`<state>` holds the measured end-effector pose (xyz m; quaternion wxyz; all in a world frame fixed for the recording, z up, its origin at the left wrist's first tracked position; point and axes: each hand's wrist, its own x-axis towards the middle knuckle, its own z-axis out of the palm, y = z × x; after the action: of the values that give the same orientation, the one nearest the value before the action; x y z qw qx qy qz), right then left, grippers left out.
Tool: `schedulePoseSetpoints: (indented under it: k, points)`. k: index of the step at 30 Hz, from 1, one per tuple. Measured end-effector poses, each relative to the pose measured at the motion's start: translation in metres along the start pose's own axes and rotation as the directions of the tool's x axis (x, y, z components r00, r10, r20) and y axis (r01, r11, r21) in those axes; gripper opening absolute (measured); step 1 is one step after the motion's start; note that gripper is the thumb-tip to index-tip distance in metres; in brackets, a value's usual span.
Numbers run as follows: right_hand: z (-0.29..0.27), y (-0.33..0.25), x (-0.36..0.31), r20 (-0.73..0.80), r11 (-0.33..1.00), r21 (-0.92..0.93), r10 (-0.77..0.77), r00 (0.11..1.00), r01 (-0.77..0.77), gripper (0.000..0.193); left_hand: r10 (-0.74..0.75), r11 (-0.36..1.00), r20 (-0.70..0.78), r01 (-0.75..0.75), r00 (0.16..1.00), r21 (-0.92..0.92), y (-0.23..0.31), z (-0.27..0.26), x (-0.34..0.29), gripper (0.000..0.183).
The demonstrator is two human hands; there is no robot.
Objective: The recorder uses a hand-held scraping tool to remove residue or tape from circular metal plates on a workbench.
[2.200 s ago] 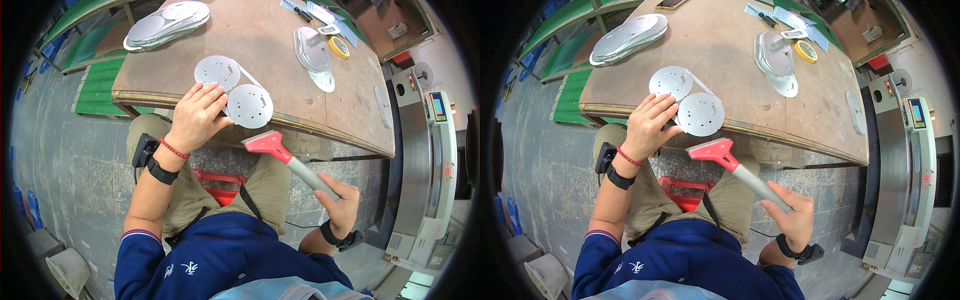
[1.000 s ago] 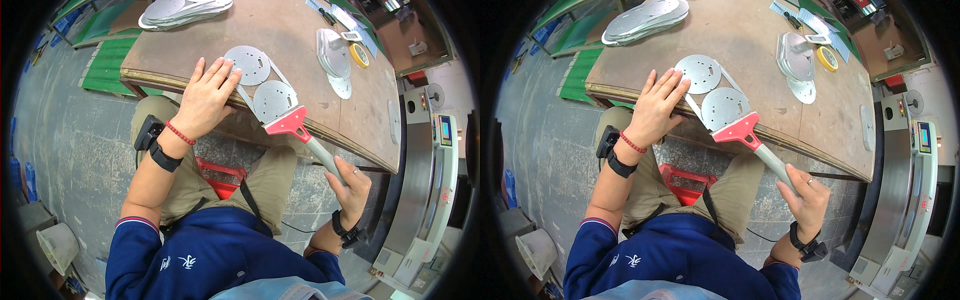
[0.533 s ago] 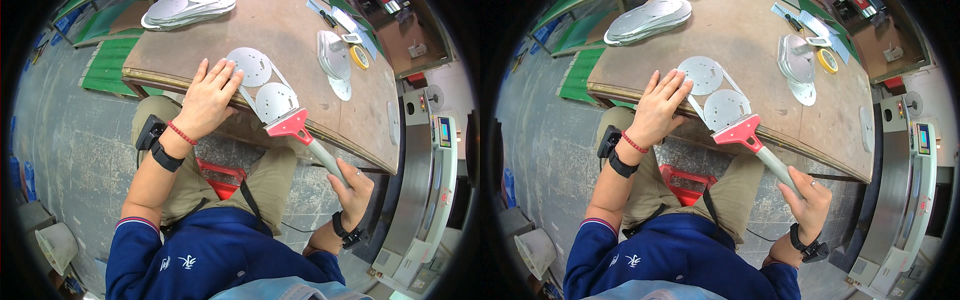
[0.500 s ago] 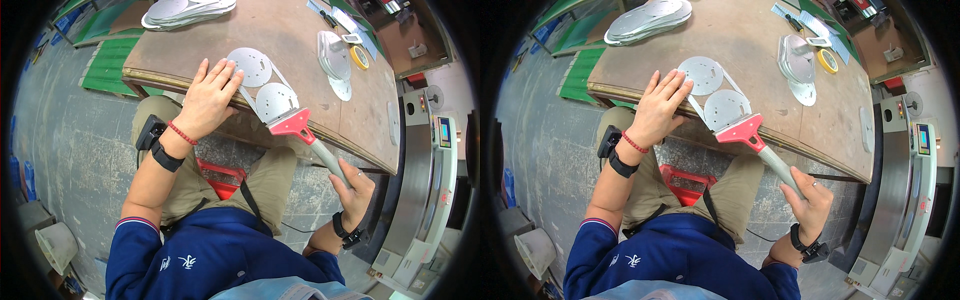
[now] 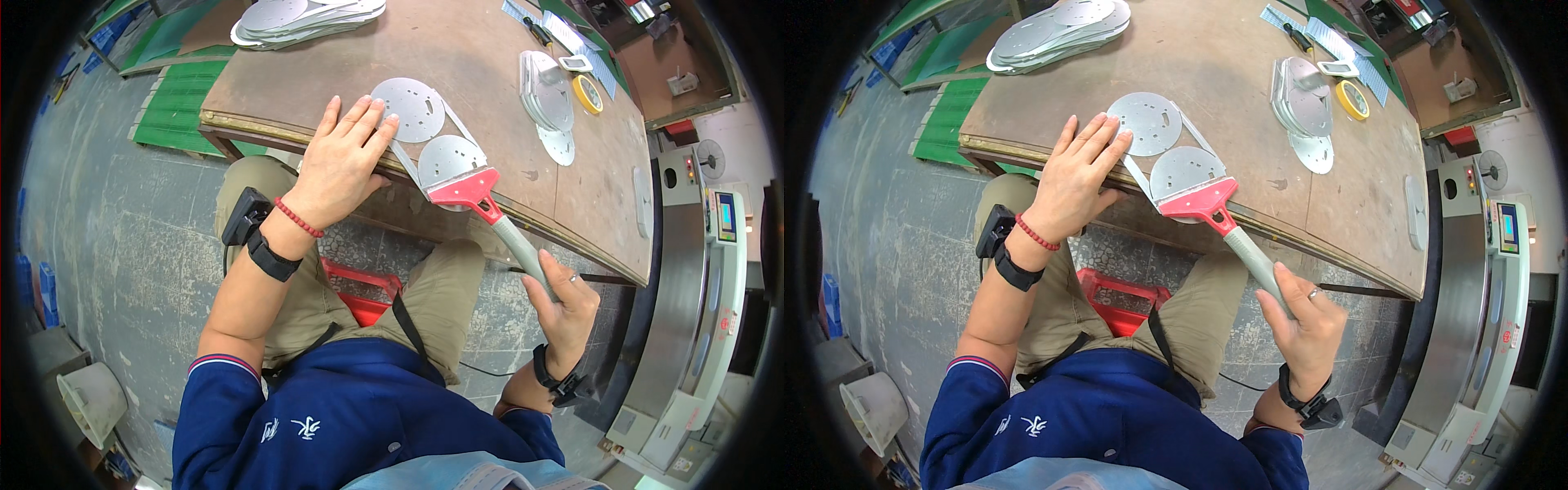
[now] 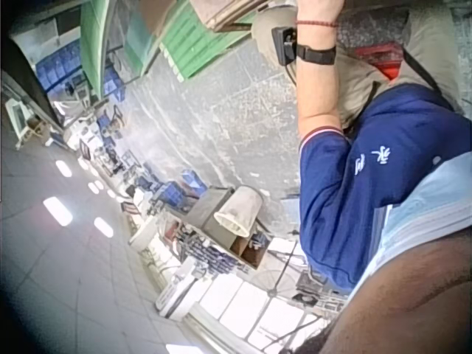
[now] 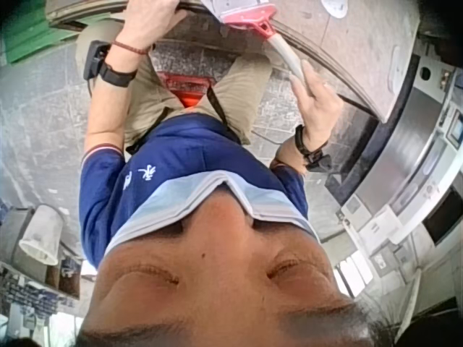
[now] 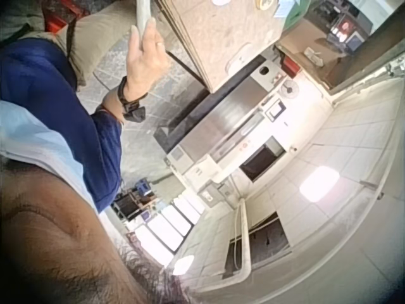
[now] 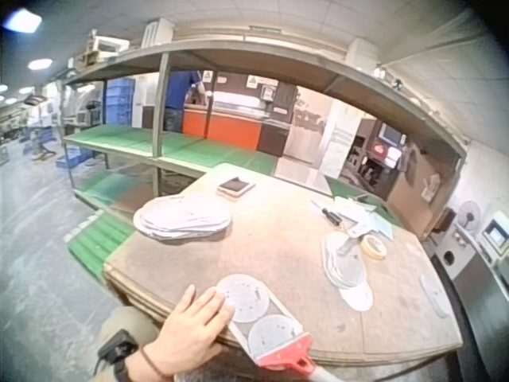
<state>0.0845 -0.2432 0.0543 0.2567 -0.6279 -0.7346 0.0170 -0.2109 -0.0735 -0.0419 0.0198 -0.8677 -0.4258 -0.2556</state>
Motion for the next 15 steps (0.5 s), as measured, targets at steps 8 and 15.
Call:
schedulePoseSetpoints:
  k: [8,15]
  points:
    - [0.004,-0.005,-0.002,-0.028,0.997,-0.071,-0.010,1.000,0.008,0.045,-0.007,1.000,-0.001,0.007,1.000,-0.002,0.000,0.000,0.001,0.090]
    - [0.008,-0.016,-0.007,-0.057,0.990,-0.141,-0.017,0.998,0.009,0.046,-0.005,1.000,-0.010,0.005,1.000,-0.006,0.000,0.001,0.000,0.090]
